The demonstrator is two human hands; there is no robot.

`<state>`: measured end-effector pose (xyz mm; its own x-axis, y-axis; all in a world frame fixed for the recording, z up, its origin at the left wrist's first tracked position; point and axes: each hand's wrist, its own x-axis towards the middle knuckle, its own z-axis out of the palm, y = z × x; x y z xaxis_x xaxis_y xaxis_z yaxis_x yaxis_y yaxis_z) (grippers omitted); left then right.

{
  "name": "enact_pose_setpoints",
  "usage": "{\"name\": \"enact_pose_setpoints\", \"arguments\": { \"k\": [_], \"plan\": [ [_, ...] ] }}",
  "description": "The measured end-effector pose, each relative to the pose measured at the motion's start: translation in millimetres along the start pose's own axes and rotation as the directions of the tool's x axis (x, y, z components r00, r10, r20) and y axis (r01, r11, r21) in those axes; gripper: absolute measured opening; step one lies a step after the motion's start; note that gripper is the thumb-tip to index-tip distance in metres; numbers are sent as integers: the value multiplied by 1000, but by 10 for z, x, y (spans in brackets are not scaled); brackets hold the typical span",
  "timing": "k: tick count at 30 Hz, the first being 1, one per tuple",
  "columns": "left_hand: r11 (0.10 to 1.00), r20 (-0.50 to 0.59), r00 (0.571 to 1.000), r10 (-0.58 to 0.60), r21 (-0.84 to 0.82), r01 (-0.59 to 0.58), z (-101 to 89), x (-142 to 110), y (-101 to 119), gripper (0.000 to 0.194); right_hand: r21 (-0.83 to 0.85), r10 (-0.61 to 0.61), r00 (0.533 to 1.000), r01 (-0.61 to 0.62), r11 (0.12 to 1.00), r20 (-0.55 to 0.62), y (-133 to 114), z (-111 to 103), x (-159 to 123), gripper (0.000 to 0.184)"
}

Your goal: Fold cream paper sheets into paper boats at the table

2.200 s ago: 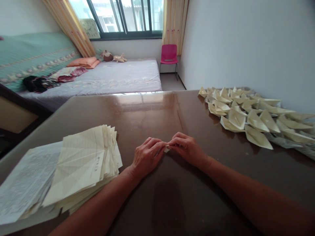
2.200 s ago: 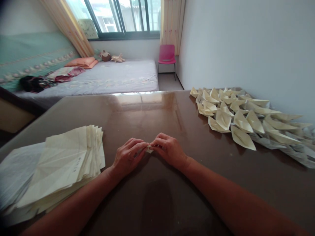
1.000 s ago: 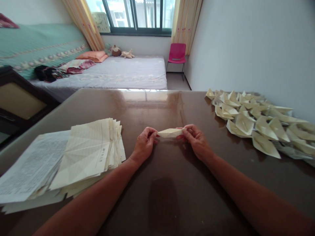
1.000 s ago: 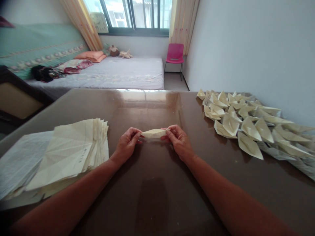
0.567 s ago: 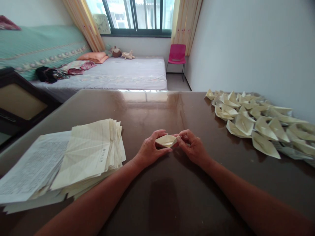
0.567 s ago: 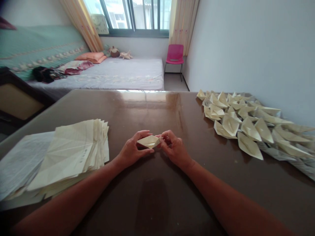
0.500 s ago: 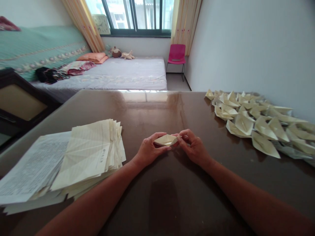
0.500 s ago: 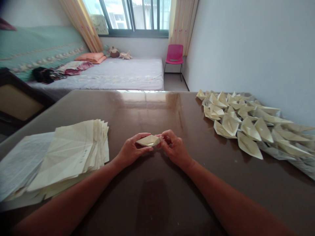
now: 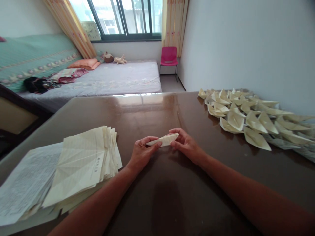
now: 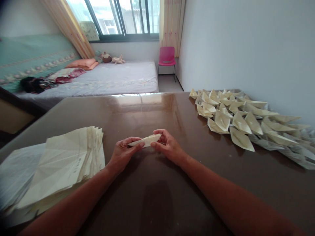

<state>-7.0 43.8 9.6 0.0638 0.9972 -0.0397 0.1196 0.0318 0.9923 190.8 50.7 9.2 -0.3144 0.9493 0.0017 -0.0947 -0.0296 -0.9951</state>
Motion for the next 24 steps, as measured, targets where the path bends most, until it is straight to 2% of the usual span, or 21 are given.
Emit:
{"name": "enact_pose_setpoints", "arguments": {
  "k": [1,3,6,12,15,18,24],
  "plan": [
    [1000,7,1000,-2,1,2,6,-10,8,31,14,15,999,-16,1000,50,3,14,-6,43],
    [1000,21,1000,-6,8,5,18,-30,26,31,20,25,997,-27,999,73,6,43,-18,39],
    [1000,31,999,-8,23,8,34,-54,49,33,16,39,999,-39,999,13,6,68,-31,36],
    [999,43,999,-9,32,8,42,-46,47,33,29,41,999,-40,999,-30,29,46,-19,39],
    [998,145,988,-59,37,54,23,-18,35,33,22,13,999,-12,1000,-32,58,34,-7,37],
    [991,284,950,-126,88,105,-8,12,38,33,5,-23,999,23,1000,-26,85,23,9,35],
    [969,257,965,-45,247,-21,-52,21,73,29,-9,12,998,-12,1000,63,55,-17,40,31]
  ]
}}
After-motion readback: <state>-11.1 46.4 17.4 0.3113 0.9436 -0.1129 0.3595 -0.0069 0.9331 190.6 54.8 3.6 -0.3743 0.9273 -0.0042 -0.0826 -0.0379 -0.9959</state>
